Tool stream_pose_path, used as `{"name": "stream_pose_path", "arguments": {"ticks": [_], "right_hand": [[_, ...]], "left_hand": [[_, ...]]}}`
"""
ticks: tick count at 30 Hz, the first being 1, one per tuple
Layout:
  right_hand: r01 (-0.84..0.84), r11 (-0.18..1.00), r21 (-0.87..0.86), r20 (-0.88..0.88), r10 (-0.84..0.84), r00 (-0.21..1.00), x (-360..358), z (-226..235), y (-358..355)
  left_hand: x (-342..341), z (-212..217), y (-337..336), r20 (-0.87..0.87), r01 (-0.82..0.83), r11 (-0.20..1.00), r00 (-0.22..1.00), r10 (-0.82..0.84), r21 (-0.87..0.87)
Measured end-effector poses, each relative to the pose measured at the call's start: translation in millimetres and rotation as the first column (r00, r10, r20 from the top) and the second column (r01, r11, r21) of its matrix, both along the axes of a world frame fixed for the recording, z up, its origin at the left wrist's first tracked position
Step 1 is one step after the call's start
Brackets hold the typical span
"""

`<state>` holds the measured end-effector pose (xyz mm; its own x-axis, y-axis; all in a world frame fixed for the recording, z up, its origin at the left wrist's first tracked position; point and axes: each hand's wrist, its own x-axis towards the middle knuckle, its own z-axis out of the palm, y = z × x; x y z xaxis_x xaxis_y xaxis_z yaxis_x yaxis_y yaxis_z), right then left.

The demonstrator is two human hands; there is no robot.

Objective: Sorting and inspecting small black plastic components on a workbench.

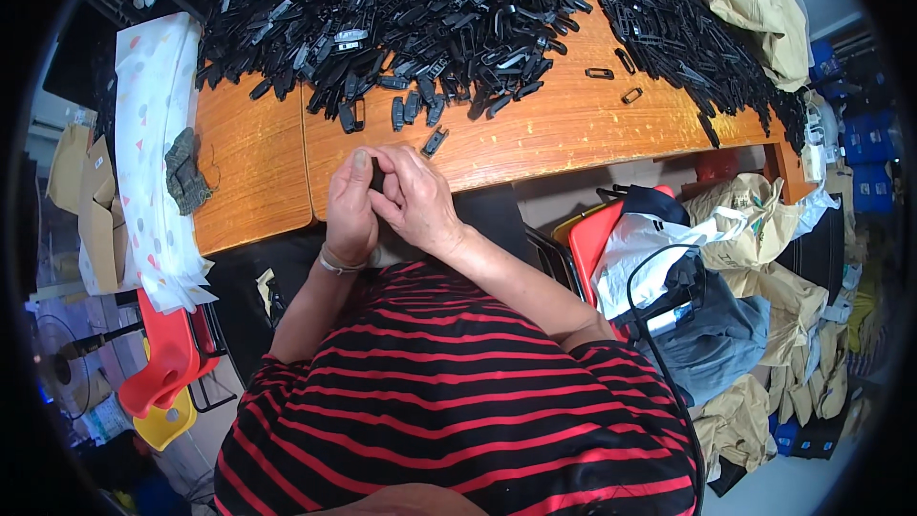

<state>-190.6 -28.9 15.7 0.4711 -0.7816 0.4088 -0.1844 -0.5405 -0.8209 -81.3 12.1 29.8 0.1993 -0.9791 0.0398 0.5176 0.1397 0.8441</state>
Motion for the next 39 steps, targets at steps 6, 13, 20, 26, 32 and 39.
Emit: {"name": "stream_pose_path", "arguments": {"ticks": [6, 13, 20, 26, 32, 39], "right_hand": [[-0.218, 0.973, 0.072, -0.109, 0.225, 0.968, -34.6, 3.1, -28.6], [0.372, 0.91, -0.181, -0.456, -0.413, 0.788, -85.6, -9.0, -97.1], [0.41, 0.873, -0.266, -0.574, -0.485, 0.66, -66.7, 0.4, -107.3], [0.361, 0.905, -0.225, -0.555, -0.424, 0.716, -81.4, -6.6, -110.0], [0.413, 0.906, -0.089, -0.408, -0.412, 0.815, -90.4, 10.9, -92.0], [-0.018, 0.944, 0.33, 0.011, 0.016, 1.0, -65.4, 21.3, -41.6]], "left_hand": [[77.5, 12.3, 59.4, 0.47, -0.207, 0.93, 0.882, 0.043, 0.304], [158.2, 20.0, 147.1, 0.809, -0.545, 0.826, -0.417, -0.415, 0.142], [40.6, 3.8, 18.4, 0.98, -0.22, 0.962, 0.081, 0.183, -0.161], [-5.5, -19.4, -47.8, 0.984, -0.105, 0.978, -0.041, 0.176, -0.179], [-1.5, -18.2, -46.8, 0.945, -0.076, 0.942, -0.066, 0.321, -0.326], [-4.4, -19.7, -37.3, 0.545, -0.059, 0.995, 0.838, 0.003, 0.085]]}}
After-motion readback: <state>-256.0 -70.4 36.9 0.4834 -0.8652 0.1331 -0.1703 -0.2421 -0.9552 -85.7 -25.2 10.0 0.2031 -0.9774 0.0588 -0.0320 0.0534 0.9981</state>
